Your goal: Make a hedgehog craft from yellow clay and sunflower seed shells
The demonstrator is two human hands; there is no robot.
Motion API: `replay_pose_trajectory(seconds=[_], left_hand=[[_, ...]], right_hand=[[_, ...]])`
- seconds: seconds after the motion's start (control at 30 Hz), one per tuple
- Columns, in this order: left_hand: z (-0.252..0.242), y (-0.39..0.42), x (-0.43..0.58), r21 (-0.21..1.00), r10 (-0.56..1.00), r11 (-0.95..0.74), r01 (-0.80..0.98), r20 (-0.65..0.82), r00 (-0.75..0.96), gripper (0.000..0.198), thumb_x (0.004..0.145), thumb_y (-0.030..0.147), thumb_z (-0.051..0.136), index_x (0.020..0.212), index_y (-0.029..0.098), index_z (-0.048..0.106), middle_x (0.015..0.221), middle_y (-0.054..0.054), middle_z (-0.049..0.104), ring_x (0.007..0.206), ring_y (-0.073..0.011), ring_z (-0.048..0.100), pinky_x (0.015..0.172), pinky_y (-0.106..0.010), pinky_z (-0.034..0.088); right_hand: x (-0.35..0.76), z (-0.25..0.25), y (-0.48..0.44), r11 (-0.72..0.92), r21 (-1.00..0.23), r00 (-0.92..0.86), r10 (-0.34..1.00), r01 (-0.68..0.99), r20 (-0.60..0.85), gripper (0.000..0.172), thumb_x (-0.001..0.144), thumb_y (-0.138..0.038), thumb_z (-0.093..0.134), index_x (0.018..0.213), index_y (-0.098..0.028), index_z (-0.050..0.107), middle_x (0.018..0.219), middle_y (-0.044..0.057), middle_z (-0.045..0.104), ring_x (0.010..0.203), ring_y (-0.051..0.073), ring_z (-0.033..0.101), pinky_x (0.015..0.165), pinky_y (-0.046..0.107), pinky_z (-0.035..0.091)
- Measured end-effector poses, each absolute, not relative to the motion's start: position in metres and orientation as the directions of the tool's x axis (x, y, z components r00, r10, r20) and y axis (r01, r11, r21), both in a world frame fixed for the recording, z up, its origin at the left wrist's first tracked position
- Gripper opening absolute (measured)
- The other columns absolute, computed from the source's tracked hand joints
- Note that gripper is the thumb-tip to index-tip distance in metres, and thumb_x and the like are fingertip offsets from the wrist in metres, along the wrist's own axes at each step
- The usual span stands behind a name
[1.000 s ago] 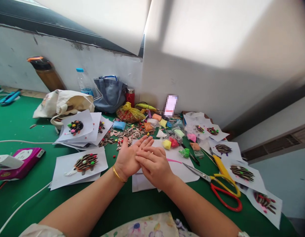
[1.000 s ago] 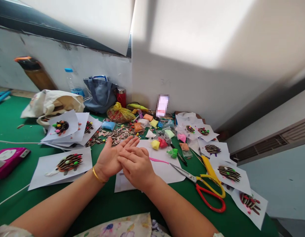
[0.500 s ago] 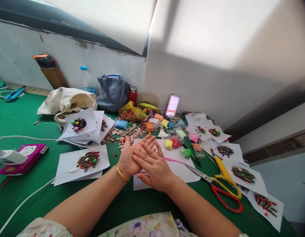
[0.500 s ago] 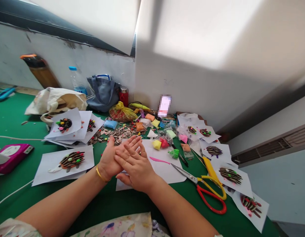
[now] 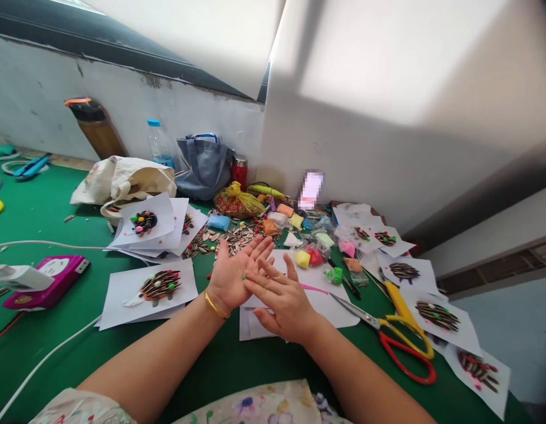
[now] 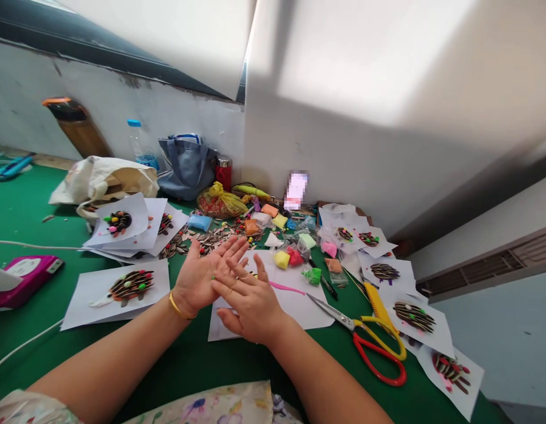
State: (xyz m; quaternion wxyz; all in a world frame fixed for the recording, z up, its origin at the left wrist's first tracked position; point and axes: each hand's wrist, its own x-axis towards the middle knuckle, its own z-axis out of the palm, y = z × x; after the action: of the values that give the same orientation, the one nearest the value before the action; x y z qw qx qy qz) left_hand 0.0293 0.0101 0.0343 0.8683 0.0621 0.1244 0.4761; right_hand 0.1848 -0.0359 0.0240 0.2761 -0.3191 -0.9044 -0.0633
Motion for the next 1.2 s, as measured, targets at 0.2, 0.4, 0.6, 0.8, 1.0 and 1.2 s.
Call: replay_pose_trajectory(seconds=[0.2,0.4,0.6,0.8,1.0,1.2], left_hand=[[0.033,0.008,0.032,0.240,0.820,0.572,-0.784,-0.174,0.545,0.088,0.086,0.077,0.022,0.144,0.012,0.037,0.145,-0.018,0.046,0.133,-0.0272,0.046,0.107,-0.040,0.043],[0.033,0.008,0.032,0.275,0.812,0.583,-0.764,-0.198,0.549,0.086,0.087,0.075,0.020,0.141,0.011,0.041,0.142,-0.020,0.048,0.131,-0.0280,0.049,0.106,-0.041,0.044],[0.033,0.008,0.034,0.287,0.826,0.563,-0.775,-0.205,0.525,0.081,0.088,0.075,0.020,0.136,0.015,0.046,0.137,-0.017,0.054,0.129,-0.0269,0.051,0.104,-0.042,0.046],[0.031,0.009,0.034,0.305,0.837,0.547,-0.780,-0.201,0.509,0.078,0.089,0.073,0.023,0.133,0.014,0.048,0.133,-0.018,0.056,0.126,-0.0266,0.053,0.103,-0.039,0.047],[0.035,-0.001,0.039,0.325,0.766,0.631,-0.705,-0.115,0.633,0.070,0.091,0.068,0.029,0.130,0.015,0.051,0.133,-0.018,0.055,0.122,-0.0282,0.055,0.098,-0.041,0.049],[0.042,0.009,0.031,0.482,0.914,0.398,-0.781,-0.141,0.379,0.062,0.093,0.065,0.028,0.120,0.019,0.060,0.126,-0.013,0.061,0.118,-0.0256,0.057,0.095,-0.039,0.049]], right_hand=[[0.183,0.025,-0.036,0.766,-0.086,-0.594,0.559,0.637,0.578,0.043,0.094,-0.037,0.046,0.133,-0.023,0.054,0.134,0.002,0.060,0.142,0.025,0.032,0.120,0.056,-0.005],[0.183,0.026,-0.036,0.768,-0.101,-0.597,0.566,0.632,0.569,0.044,0.092,-0.035,0.047,0.134,-0.022,0.054,0.136,0.003,0.058,0.142,0.025,0.032,0.120,0.055,-0.002],[0.182,0.025,-0.037,0.786,-0.132,-0.592,0.553,0.604,0.587,0.038,0.090,-0.029,0.049,0.127,-0.025,0.060,0.131,0.001,0.063,0.140,0.024,0.036,0.120,0.056,0.001],[0.183,0.022,-0.033,0.748,-0.185,-0.526,0.598,0.637,0.605,0.029,0.092,-0.022,0.052,0.116,-0.029,0.065,0.120,-0.003,0.069,0.135,0.022,0.043,0.120,0.055,0.002],[0.186,0.027,-0.030,0.709,-0.324,-0.435,0.662,0.626,0.610,0.020,0.094,-0.026,0.053,0.107,-0.030,0.068,0.104,-0.002,0.072,0.112,0.019,0.057,0.118,0.048,0.018],[0.230,0.022,-0.018,0.522,-0.547,-0.106,0.780,0.655,0.617,0.014,0.092,-0.032,0.057,0.096,-0.024,0.067,0.093,0.005,0.068,0.095,0.022,0.060,0.093,0.042,0.045]])
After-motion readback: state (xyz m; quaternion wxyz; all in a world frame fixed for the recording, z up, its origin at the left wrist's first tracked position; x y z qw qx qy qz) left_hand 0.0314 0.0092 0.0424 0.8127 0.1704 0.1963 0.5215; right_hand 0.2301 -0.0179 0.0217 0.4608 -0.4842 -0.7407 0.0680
